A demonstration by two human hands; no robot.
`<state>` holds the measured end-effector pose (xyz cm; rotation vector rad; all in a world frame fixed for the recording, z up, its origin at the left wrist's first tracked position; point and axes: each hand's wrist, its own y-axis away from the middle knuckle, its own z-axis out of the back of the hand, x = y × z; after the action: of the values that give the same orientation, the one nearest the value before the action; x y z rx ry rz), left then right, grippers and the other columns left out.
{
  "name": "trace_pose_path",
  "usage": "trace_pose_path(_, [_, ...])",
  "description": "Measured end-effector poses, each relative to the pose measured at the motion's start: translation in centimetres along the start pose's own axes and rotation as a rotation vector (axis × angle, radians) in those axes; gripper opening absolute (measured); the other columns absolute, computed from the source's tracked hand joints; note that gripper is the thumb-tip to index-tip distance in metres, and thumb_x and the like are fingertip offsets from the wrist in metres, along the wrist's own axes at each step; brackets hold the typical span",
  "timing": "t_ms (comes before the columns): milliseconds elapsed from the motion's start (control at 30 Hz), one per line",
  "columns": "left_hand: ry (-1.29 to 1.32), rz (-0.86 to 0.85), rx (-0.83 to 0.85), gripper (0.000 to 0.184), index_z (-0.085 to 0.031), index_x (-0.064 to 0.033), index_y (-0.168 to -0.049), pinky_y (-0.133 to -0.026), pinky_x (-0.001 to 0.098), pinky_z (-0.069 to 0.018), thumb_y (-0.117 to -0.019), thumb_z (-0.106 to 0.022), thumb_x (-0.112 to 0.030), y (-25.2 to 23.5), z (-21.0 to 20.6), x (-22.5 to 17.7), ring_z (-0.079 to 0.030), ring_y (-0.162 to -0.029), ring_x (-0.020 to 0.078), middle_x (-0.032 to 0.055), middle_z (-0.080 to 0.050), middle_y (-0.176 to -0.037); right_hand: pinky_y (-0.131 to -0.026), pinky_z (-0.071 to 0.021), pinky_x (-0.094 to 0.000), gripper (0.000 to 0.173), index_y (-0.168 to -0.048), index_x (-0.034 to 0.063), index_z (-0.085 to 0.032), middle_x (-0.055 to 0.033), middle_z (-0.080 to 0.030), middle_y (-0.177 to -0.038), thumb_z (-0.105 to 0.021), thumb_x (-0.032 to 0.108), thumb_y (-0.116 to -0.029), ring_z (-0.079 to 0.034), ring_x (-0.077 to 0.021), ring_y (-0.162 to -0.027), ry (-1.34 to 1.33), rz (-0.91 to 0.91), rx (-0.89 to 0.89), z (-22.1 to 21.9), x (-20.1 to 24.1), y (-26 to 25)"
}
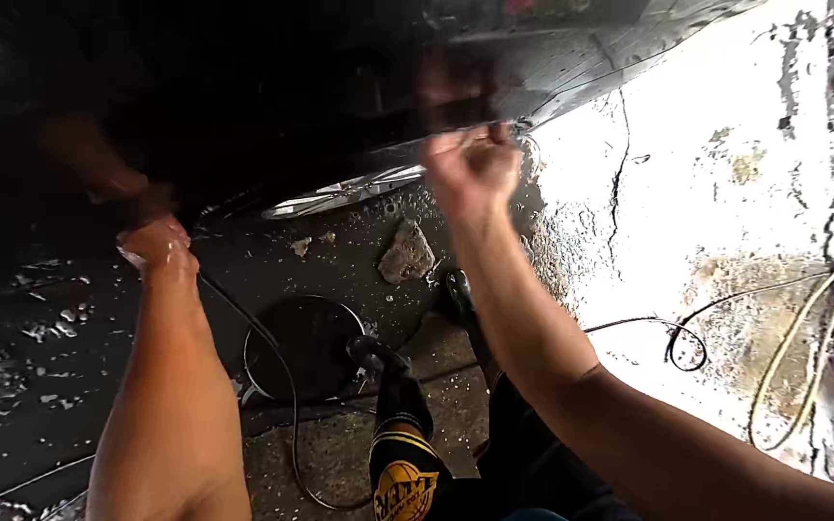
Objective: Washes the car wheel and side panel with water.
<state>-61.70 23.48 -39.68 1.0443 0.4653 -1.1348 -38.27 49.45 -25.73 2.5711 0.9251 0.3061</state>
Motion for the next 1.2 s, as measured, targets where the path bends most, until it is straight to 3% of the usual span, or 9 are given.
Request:
trace_pose_path(133, [-0.299,-0.176,-0.109,0.050,-0.053,-0.0014,-0.141,-0.096,0.0338,-0.0484,-0.1044,-0.052,-0.035,3.7,-0.4,-4.0,-0.059,-0.105,0.0120,0.0113,-0.062,-0.127,-0.101,-0.0488,-0.0504,0.070,-0.115,0.0123,-0.058,-0.0089,-0.066,-0.106,-0.015,0.065,-0.1011,-0.064,-0.0262,-0.107,0.112,-0.289,0.184,0.2,-5.7,3.0])
trace_pose_path(200, [-0.474,-0.146,-0.055,0.051,-0.034,0.0005,-0.156,-0.121,0.0311,-0.0294,-0.1115,-0.038,-0.024,8.3,-1.3,-10.2,-0.043,-0.143,0.0181,0.0163,-0.044,-0.157,-0.098,-0.0515,-0.0520,0.072,-0.110,0.0123,-0.060,-0.0077,-0.068,-0.098,-0.011,0.064,-0.1007,-0.066,-0.0263,-0.099,0.151,-0.224,0.140,1.1,-1.2,2.1])
trace_pose_path(267, [-0.767,-0.138,-0.019,0.047,-0.033,0.0073,-0.155,-0.124,0.0482,-0.0228,-0.1121,-0.033,-0.013,11.1,-2.2,-12.4,-0.034,-0.150,0.0366,0.0273,-0.038,-0.159,-0.099,-0.0527,-0.0497,0.074,-0.123,0.0090,-0.056,-0.0094,-0.068,-0.109,-0.006,0.060,-0.1019,-0.066,-0.0264,-0.106,0.165,-0.046,-0.008,1.9,5.1,0.3])
trace_pose_path(333, [-0.899,-0.428,-0.024,0.045,-0.045,0.0122,-0.144,-0.113,0.0671,-0.0315,-0.1101,-0.033,-0.014,10.0,-1.3,-8.1,-0.044,-0.139,0.0541,0.0392,-0.047,-0.145,-0.107,-0.0490,-0.0445,0.076,-0.142,0.0032,-0.040,-0.0136,-0.062,-0.125,-0.001,0.056,-0.1040,-0.062,-0.0270,-0.120,0.173,0.087,-0.114,1.9,8.7,-0.6])
trace_pose_path(433, [-0.581,-0.577,-0.054,0.053,-0.053,0.0042,-0.142,-0.121,0.0551,-0.0279,-0.1089,-0.035,-0.033,12.0,-1.8,-7.7,-0.045,-0.142,0.0416,0.0306,-0.053,-0.145,-0.104,-0.0513,-0.0430,0.062,-0.137,0.0053,-0.045,-0.0122,-0.065,-0.122,-0.012,0.048,-0.1080,-0.065,-0.0255,-0.116,0.268,0.016,-0.055,1.9,6.9,1.2])
trace_pose_path(633, [-0.638,-0.486,-0.034,0.080,-0.066,0.0078,-0.104,-0.087,0.0672,-0.0482,-0.1078,-0.023,-0.060,20.6,-4.8,-8.4,-0.066,-0.103,0.0494,0.0329,-0.068,-0.101,-0.101,-0.0535,-0.0382,0.060,-0.153,0.0101,-0.042,-0.0148,-0.065,-0.135,-0.016,0.044,-0.1109,-0.066,-0.0248,-0.119,0.648,-0.247,0.119,2.7,3.4,5.5])
trace_pose_path(767, [-0.671,-0.473,-0.011,0.078,-0.064,0.0035,-0.102,-0.073,0.0649,-0.0514,-0.1067,-0.023,-0.063,25.7,-5.9,-5.2,-0.068,-0.087,0.0470,0.0275,-0.067,-0.090,-0.100,-0.0523,-0.0317,0.053,-0.164,0.0233,-0.014,-0.0036,-0.052,-0.153,-0.024,0.032,-0.1133,-0.063,-0.0141,-0.122,1.073,-0.162,0.114,0.9,3.4,7.9])
trace_pose_path(900, [-0.636,-0.597,-0.199,0.068,-0.066,0.0009,-0.090,-0.063,0.0555,-0.0531,-0.1069,-0.036,-0.058,29.8,-6.8,-0.6,-0.069,-0.077,0.0396,0.0217,-0.066,-0.081,-0.094,-0.0583,-0.0335,0.069,-0.164,0.0189,-0.004,-0.0090,-0.058,-0.140,-0.047,0.030,-0.1105,-0.069,-0.0141,-0.106,1.248,-0.076,-0.002,1.1,3.4,9.3])
trace_pose_path(1200, [-0.499,-0.710,-0.259,0.045,-0.067,-0.0012,-0.079,-0.066,0.0420,-0.0543,-0.1008,-0.061,-0.041,37.3,-5.6,5.7,-0.068,-0.074,0.0276,0.0135,-0.065,-0.074,-0.067,-0.0647,-0.0407,0.067,-0.164,0.0280,-0.011,-0.0141,-0.069,-0.121,-0.048,0.017,-0.1097,-0.074,-0.0246,-0.077,1.154,-0.030,-0.231,5.7,3.5,12.5])
